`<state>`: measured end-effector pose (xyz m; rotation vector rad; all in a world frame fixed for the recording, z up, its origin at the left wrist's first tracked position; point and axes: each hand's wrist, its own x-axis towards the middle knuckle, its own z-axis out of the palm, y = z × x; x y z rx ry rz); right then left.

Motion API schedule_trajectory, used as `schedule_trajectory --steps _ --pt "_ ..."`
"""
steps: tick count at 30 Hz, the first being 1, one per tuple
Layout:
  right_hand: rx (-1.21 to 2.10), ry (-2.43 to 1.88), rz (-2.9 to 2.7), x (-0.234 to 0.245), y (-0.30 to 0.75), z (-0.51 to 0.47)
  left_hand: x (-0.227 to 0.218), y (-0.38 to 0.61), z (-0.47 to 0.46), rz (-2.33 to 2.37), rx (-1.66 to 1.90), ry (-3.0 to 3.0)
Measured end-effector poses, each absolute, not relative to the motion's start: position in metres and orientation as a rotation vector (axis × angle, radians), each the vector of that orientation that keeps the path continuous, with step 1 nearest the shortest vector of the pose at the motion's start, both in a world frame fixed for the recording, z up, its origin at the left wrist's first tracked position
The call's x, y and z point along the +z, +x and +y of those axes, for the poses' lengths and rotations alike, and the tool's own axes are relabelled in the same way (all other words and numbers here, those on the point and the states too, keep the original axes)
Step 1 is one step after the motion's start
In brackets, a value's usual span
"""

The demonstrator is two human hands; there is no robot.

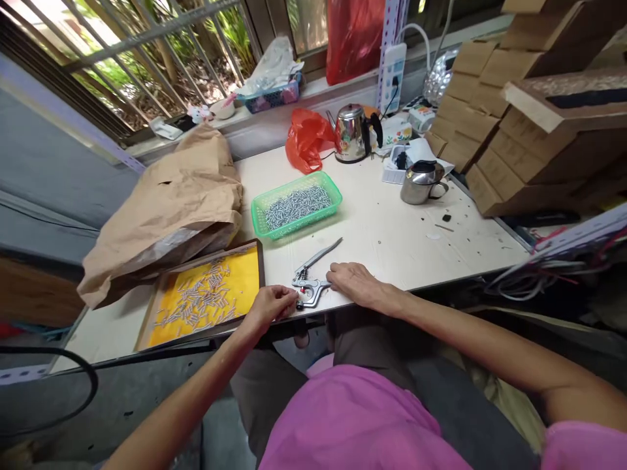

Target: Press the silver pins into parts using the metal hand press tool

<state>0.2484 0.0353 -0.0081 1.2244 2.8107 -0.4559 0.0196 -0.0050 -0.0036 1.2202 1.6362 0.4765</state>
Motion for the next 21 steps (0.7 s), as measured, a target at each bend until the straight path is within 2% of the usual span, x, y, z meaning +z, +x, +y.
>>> schedule_trajectory --steps 13,21 --pt "-0.463 1.234 2.858 -0.013 0.254 0.035 0.002 0.025 0.017 1.616 0.094 1.184" --pt "-0.445 1.065 2.93 -0.011 0.262 0.081 0.004 0.027 0.007 1.611 0.189 1.008"
